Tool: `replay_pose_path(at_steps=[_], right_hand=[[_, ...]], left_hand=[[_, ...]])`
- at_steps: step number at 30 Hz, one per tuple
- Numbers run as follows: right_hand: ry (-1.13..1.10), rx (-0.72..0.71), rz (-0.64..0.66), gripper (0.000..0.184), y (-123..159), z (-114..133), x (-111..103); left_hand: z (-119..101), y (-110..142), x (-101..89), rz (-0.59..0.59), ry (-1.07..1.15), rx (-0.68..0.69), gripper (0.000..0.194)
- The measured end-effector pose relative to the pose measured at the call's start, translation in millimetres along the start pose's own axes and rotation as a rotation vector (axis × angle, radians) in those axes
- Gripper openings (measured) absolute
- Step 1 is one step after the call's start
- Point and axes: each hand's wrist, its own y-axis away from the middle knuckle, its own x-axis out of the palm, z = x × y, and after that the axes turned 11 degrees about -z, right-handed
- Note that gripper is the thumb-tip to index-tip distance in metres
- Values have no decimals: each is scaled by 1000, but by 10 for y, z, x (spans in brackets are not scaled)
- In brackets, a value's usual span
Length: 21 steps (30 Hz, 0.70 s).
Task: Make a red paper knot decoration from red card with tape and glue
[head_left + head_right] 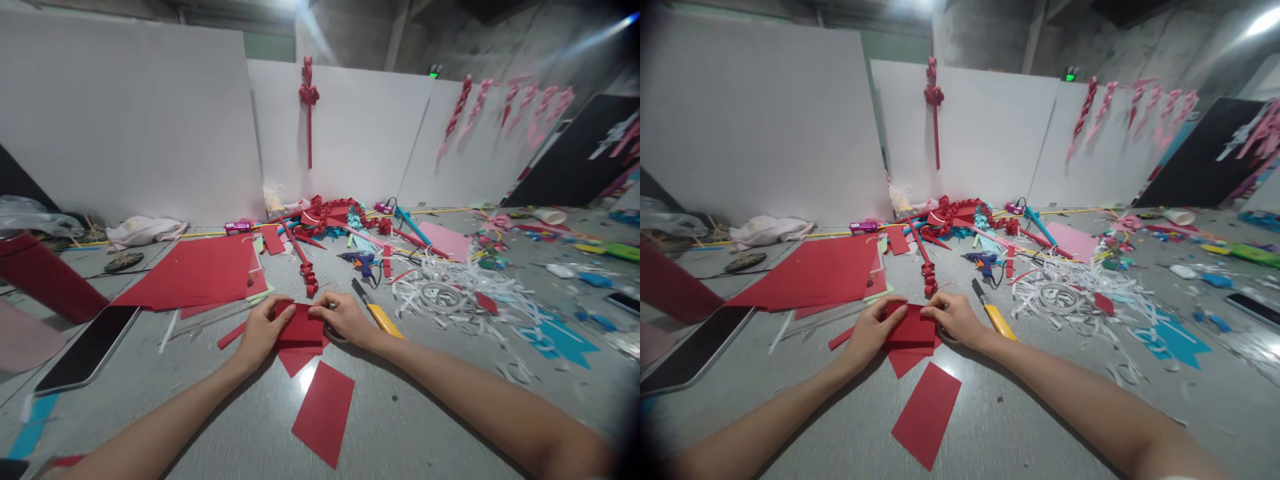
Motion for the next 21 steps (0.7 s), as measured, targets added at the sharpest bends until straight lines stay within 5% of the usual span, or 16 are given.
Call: replay_pose_path(at_steps=[21], right_hand=[[143,-178,40,28,15,21,-10]], left_hand=[[-11,9,9,92,63,7,29]])
